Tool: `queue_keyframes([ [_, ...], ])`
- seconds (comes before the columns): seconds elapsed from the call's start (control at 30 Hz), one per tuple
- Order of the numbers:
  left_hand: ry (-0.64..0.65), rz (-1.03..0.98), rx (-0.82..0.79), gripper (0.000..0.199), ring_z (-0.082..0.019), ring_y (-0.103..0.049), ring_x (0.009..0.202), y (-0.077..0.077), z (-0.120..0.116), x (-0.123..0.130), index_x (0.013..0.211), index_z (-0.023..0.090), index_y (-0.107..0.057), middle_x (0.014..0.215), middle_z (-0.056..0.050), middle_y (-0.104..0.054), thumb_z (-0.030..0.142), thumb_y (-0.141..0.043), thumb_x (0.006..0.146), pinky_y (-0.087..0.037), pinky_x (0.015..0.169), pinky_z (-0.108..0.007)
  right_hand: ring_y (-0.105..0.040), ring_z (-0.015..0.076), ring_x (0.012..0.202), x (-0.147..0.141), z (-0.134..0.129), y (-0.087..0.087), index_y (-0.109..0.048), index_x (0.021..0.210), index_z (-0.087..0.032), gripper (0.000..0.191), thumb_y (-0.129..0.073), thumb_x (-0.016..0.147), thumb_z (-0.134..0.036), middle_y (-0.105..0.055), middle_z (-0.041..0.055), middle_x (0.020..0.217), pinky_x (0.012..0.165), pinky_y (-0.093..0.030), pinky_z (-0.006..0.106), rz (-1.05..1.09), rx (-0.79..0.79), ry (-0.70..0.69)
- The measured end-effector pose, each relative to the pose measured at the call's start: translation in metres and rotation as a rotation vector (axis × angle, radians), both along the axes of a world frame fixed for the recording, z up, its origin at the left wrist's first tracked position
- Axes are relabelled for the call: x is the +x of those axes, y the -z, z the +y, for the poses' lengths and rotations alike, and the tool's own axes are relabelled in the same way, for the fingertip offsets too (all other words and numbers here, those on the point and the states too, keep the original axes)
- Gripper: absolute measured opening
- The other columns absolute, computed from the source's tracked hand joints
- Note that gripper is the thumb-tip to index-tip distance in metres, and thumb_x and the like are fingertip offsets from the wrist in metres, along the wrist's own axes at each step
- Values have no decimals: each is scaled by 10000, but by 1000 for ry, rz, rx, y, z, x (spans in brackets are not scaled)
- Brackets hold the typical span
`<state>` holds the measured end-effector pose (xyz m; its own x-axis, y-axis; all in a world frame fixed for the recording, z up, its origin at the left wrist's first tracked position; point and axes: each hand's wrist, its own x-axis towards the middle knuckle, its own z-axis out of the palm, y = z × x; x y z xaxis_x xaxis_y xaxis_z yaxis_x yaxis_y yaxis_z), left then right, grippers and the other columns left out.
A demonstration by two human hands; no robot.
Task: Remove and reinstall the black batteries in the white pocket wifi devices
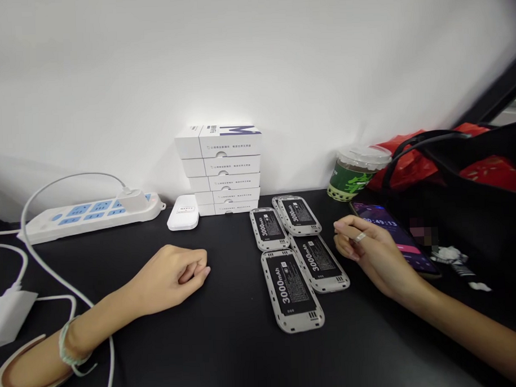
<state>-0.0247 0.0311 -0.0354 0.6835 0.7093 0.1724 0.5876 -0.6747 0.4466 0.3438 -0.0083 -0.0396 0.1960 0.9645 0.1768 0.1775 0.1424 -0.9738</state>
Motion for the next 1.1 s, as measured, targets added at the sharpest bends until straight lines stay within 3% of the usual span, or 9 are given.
queue_keyframes([
  [0.1, -4, 7, -2, 342, -88, -350, 434, 0, 0, 0, 626, 218, -365, 504, 81, -363, 278, -513, 929, -294, 472, -210, -469, 168, 646, 0, -12, -7, -595, 752, -252, 303, -777, 839, -478, -526, -15, 697, 624, -386, 312, -118, 137, -18],
  [0.17, -3, 12, -3, 346, -86, -351, 436, 0, 0, 0, 625, 217, -359, 504, 80, -364, 283, -509, 929, -295, 470, -206, -586, 235, 876, -3, -21, -16, -625, 907, -274, 280, -831, 797, -428, -644, 28, 914, 802, -446, 367, -358, 258, -201],
  [0.27, -2, 14, 2, 344, -83, -353, 431, 0, 0, 0, 624, 215, -358, 500, 79, -365, 290, -499, 928, -296, 470, -204, -546, 384, 1256, -15, -32, -29, -545, 1194, -278, 634, -877, 716, -533, -632, 135, 1336, 995, -405, 510, -830, 313, -524],
  [0.33, -3, 16, 6, 339, -83, -357, 432, 0, 0, 1, 625, 215, -361, 500, 79, -368, 287, -493, 929, -296, 474, -206, -472, 453, 1358, -25, -34, -33, -496, 1285, -243, 805, -858, 682, -634, -562, 211, 1448, 1030, -361, 586, -1005, 243, -603],
  [0.5, -6, 17, -1, 336, -85, -366, 435, 0, 0, 0, 629, 214, -368, 501, 79, -378, 289, -502, 928, -300, 482, -214, -524, 458, 1297, -34, -33, -32, -456, 1338, -221, 858, -837, 687, -630, -569, 222, 1414, 1061, -316, 639, -1060, 110, -623],
  [0.67, 3, 11, -40, 339, -87, -389, 432, -6, -1, 3, 637, 216, -409, 494, 83, -392, 309, -530, 940, -311, 474, -221, -482, 428, 1292, -35, -37, -35, -381, 1436, -269, 972, -886, 645, -524, -498, 164, 1455, 1030, -416, 568, -985, -30, -668],
  [0.8, -29, -45, -118, 255, -144, -618, 627, -20, -17, 21, 895, 235, -594, 746, 39, -650, 456, -718, 867, -505, 595, -253, -530, 359, 1179, -49, -40, -35, -337, 1421, -255, 1034, -910, 565, -352, -501, 129, 1334, 909, -516, 441, -861, -104, -669],
  [0.93, -24, -66, -229, 1039, -358, -622, 1204, -26, -42, 42, 1398, 285, -481, 1365, -106, -599, 641, -934, 533, -550, 1005, -501, -512, 330, 1191, -70, -38, -27, -366, 1303, -242, 966, -922, 516, -308, -487, 116, 1323, 986, -467, 447, -764, -16, -705],
  [1.1, -35, -73, -273, 1226, -438, -512, 1341, -17, -57, 52, 1513, 258, -296, 1481, -180, -479, 633, -936, 537, -501, 1067, -611, -462, 328, 1273, -84, -33, -36, -429, 1272, -245, 834, -925, 621, -403, -519, 97, 1335, 1094, -341, 509, -809, 19, -844],
])
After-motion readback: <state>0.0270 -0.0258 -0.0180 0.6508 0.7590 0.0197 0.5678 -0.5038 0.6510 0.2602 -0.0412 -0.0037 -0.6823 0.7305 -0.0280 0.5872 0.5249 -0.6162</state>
